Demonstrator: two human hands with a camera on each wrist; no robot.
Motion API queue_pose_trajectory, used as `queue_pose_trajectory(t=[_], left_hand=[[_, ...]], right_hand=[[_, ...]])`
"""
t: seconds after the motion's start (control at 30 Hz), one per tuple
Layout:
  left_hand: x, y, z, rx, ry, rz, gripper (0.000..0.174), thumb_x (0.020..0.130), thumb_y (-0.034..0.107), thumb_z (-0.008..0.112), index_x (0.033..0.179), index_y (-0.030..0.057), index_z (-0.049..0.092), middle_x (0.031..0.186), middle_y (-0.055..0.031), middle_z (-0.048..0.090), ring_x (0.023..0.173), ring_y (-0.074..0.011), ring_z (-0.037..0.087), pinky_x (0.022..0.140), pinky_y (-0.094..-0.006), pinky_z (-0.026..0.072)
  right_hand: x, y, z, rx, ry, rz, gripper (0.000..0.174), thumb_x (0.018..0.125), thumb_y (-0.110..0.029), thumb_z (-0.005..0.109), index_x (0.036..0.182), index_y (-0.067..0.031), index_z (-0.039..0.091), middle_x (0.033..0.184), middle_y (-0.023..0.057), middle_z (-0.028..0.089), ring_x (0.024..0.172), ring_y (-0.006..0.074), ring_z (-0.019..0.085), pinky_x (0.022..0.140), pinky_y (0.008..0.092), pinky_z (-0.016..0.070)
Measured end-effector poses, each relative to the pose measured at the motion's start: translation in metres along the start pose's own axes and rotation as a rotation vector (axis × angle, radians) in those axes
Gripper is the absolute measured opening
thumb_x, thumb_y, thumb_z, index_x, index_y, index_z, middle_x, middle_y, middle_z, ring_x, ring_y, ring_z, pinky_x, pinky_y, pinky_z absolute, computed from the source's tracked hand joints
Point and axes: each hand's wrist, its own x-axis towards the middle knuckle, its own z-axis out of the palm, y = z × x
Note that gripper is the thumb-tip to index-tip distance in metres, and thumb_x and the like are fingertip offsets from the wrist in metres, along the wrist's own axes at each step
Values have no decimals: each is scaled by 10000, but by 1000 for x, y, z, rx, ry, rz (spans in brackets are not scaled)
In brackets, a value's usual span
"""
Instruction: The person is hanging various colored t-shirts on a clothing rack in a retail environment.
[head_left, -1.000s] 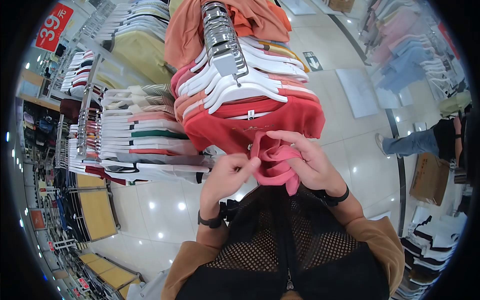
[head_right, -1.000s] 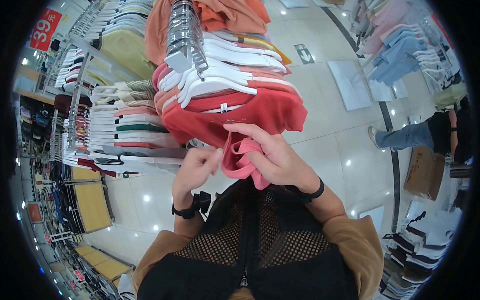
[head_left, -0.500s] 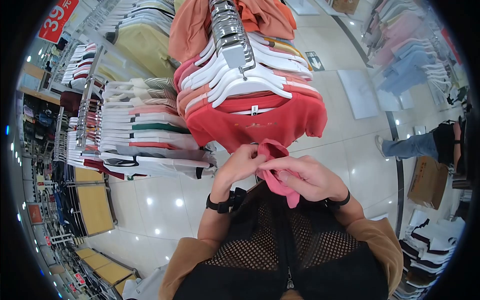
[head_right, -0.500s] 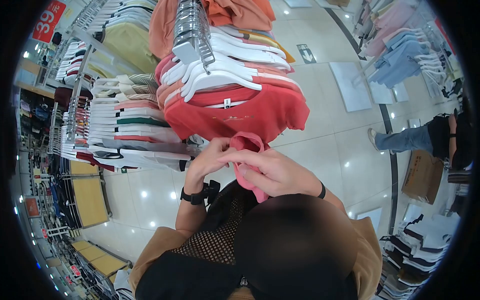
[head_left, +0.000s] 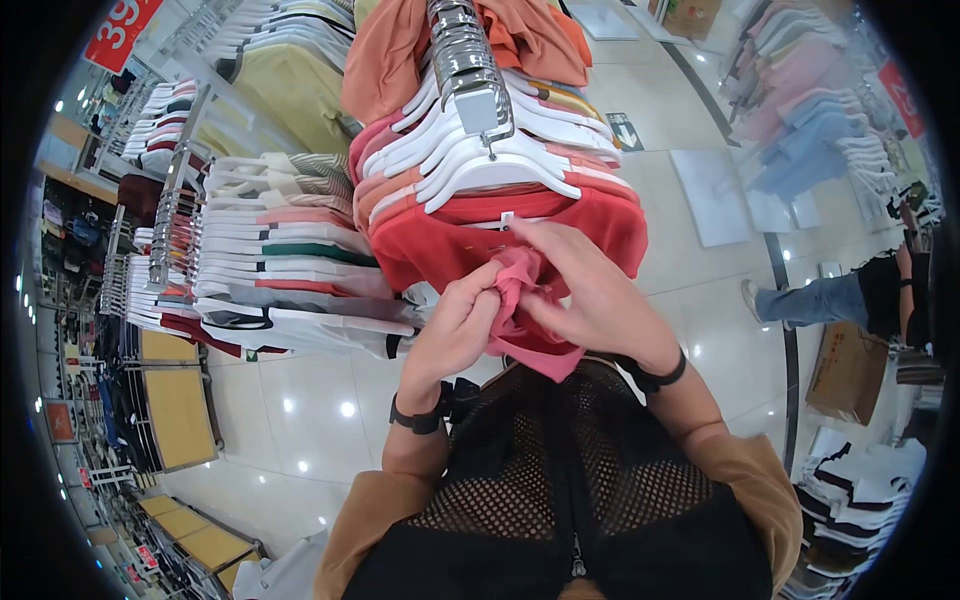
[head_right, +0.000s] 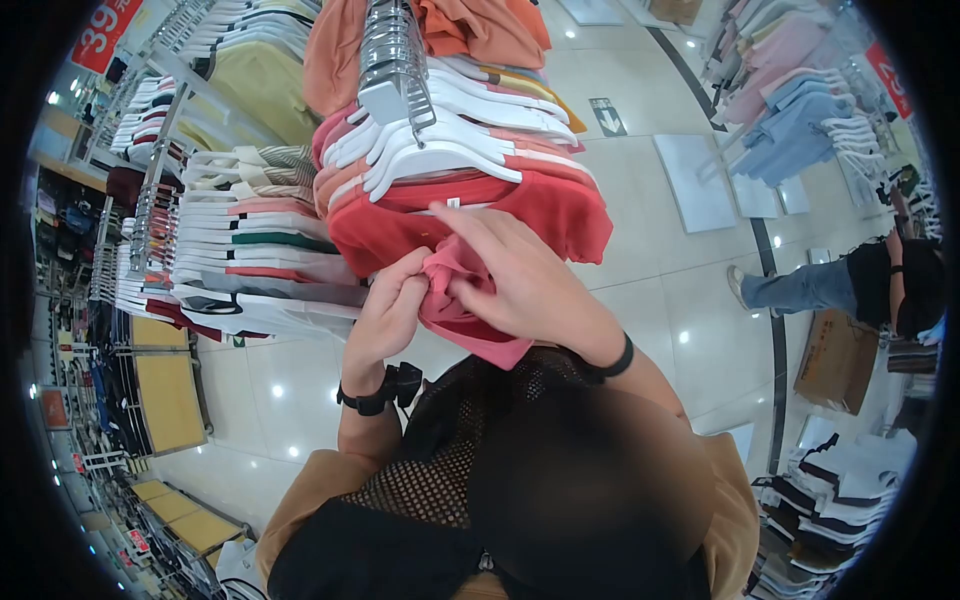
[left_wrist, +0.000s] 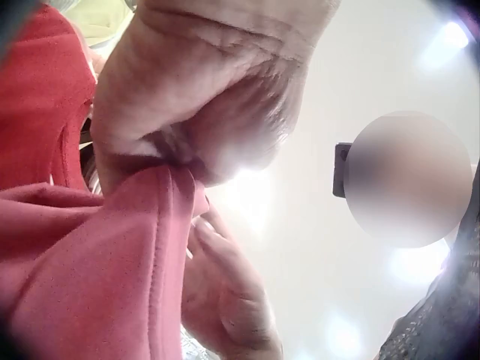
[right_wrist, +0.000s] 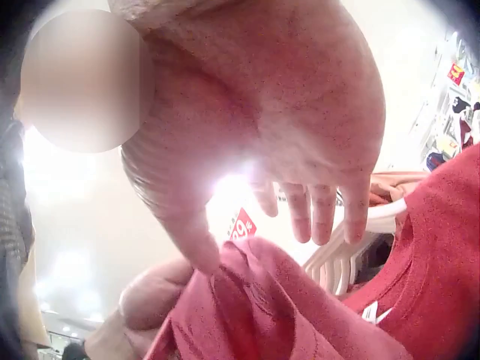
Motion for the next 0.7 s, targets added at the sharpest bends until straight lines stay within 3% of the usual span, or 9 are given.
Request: queue_pose_trajectory(t=[0.03, 0.07, 0.1, 0.17, 0.2, 0.33, 0.47, 0.57, 0.7], left_hand=[[0, 1, -3, 2, 0, 2, 247, 993, 37, 395, 1055, -5, 630, 877, 17, 593, 761, -42, 488, 685, -230, 418], [1, 2, -6, 71, 12, 29, 226, 975, 33, 416, 1053, -12, 623, 832, -26, 602, 723, -76, 523, 665, -264, 446], [1, 4, -7, 139, 26, 55, 208, 958, 30, 436, 1051, -18, 616, 787, -68, 611, 685, -110, 559, 644, -298, 474], [-5, 12, -3, 154, 77, 14, 186, 950, 30, 447, 1015, -29, 611, 787, -83, 628, 642, -135, 569, 610, -321, 473], [-8, 14, -1, 167, 122, -25, 168, 942, 30, 458, 979, -40, 606, 786, -97, 644, 598, -159, 580, 577, -343, 472], [-10, -5, 1, 255, 189, -61, 152, 936, 29, 468, 905, -56, 590, 795, -161, 648, 606, -237, 610, 595, -362, 487], [-7, 7, 3, 256, 199, 129, 117, 913, 15, 499, 923, -34, 604, 846, -160, 632, 758, -326, 633, 701, -386, 499], [-10, 23, -2, 371, 197, 160, 94, 887, 8, 538, 945, -25, 604, 871, -157, 642, 755, -346, 626, 715, -406, 504], [-14, 7, 3, 429, 282, 211, 130, 847, 2, 605, 976, -11, 613, 902, -150, 644, 827, -356, 631, 752, -421, 505]], right_hand=[[3, 7, 6, 25, -36, 8, 489, 893, -108, 691, 1366, -36, 591, 1125, 169, 698, 1087, 352, 662, 972, 452, 508], [4, 10, 11, 114, -2, 60, 284, 911, -30, 636, 1192, -12, 677, 1037, 157, 712, 979, 319, 699, 894, 411, 546], [5, 7, 9, 115, -2, 57, 284, 911, -30, 636, 1192, -12, 677, 1037, 157, 712, 979, 319, 699, 894, 411, 546], [6, -2, 5, 353, 42, 263, 194, 913, 38, 579, 1068, 5, 693, 947, 139, 709, 849, 258, 711, 781, 348, 561], [3, 0, 4, 404, 121, 213, 181, 918, 75, 539, 1008, 16, 685, 909, 113, 695, 796, 190, 695, 720, 298, 545], [4, -2, -6, 345, 35, 135, 163, 909, 81, 546, 989, 33, 681, 907, 105, 687, 820, 155, 679, 730, 286, 534], [5, 2, 27, 207, -103, -40, 519, 852, -103, 680, 1348, -54, 537, 992, 137, 698, 888, 352, 700, 819, 403, 567], [4, 8, 39, 356, -240, 153, 474, 854, -75, 646, 1319, -40, 561, 1025, 169, 702, 918, 356, 712, 820, 391, 570], [4, 8, 37, 318, -66, 130, 339, 871, -47, 606, 1208, -39, 641, 1011, 151, 729, 870, 333, 735, 771, 378, 585]])
